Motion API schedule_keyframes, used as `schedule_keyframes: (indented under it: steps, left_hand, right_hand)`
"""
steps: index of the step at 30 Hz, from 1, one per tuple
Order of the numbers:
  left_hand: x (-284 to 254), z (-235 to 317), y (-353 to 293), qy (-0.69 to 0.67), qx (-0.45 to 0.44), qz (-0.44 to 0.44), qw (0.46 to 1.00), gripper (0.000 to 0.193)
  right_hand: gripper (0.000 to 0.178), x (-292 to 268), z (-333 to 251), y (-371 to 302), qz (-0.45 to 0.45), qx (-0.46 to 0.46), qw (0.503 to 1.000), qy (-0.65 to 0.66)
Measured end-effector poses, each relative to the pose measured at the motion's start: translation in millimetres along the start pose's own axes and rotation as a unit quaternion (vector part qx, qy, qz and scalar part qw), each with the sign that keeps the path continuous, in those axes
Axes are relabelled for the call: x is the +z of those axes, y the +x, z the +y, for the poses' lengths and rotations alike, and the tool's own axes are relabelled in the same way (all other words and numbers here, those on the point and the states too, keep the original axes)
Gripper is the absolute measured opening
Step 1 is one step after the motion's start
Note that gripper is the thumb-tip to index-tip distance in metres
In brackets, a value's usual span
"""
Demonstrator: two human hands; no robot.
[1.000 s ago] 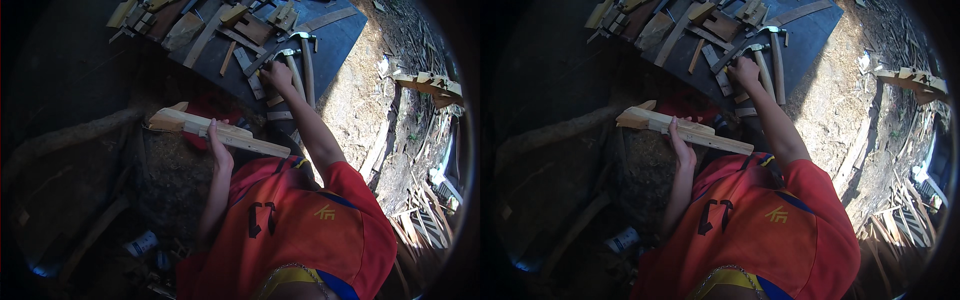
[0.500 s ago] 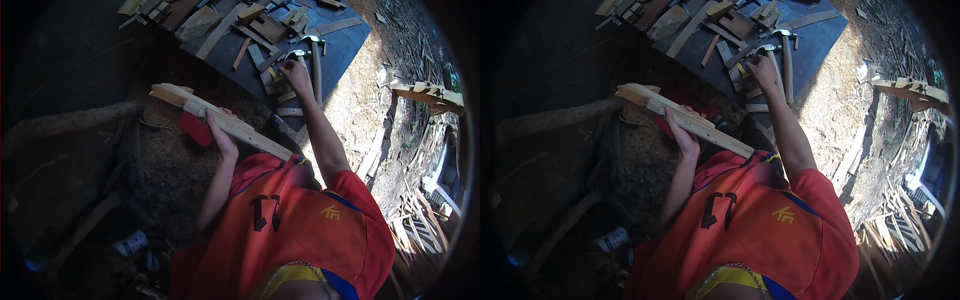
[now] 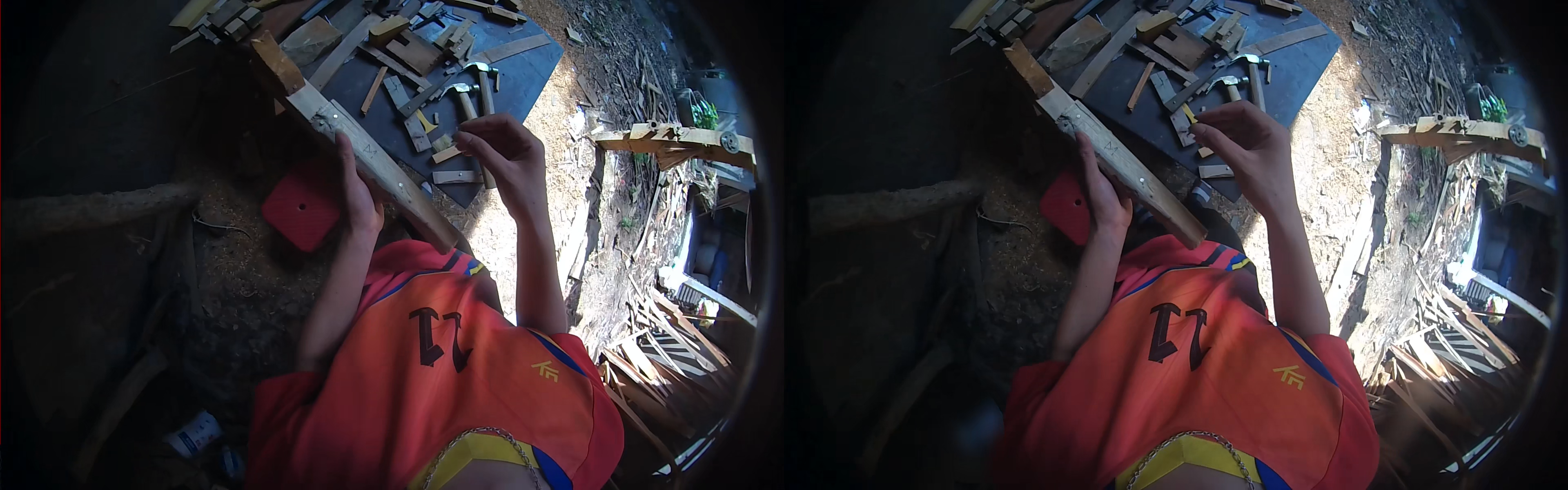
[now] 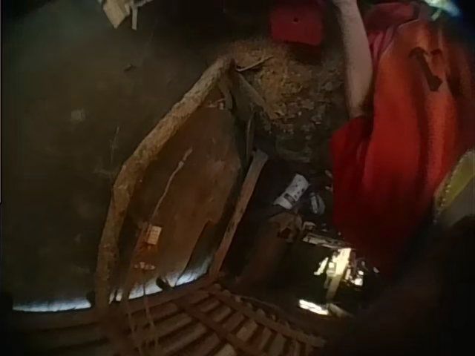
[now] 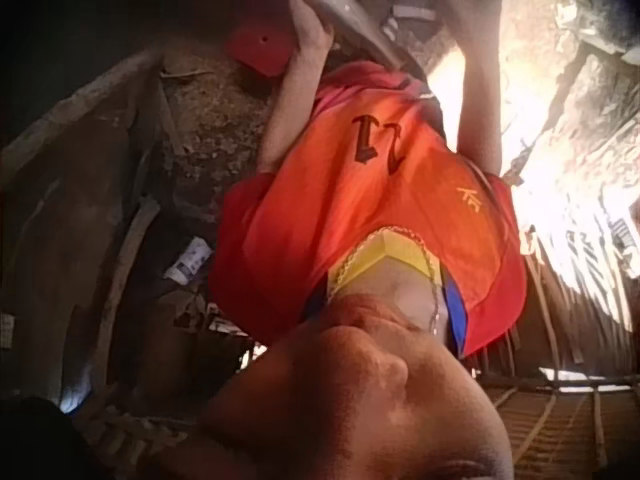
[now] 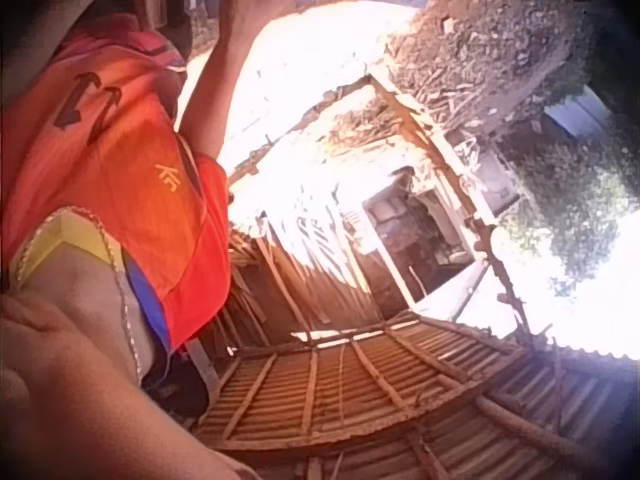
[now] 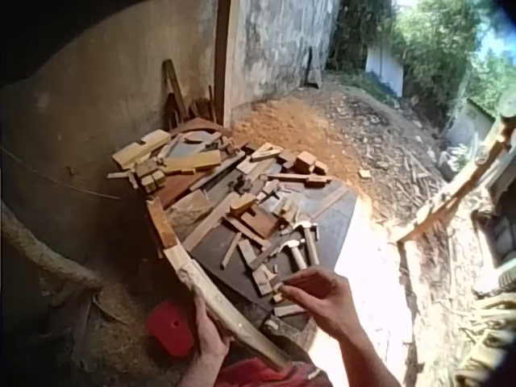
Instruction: Assembling a wooden structure by hammering nails into wood pieces.
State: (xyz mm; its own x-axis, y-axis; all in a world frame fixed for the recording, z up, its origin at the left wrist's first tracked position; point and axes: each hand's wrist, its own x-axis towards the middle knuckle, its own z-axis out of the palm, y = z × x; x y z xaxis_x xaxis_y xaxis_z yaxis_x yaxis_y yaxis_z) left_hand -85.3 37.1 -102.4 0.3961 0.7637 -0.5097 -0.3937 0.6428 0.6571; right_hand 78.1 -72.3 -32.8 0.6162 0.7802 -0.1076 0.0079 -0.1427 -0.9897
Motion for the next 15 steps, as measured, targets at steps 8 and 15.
schedule_keyframes:
  steps: [8,15]
  left_hand:
    - [14.0,35.1,-9.2,0.021,0.087,-0.169,0.982,0.057]
    - [7.8,43.7,-7.1,0.05,0.137,-0.218,0.965,0.055]
  right_hand:
    - [0.017,59.4,-16.2,-45.8,-0.04,-0.067,0.997,-0.022]
    - [0.023,67.1,-18.7,-54.8,0.007,-0.225,0.969,-0.099]
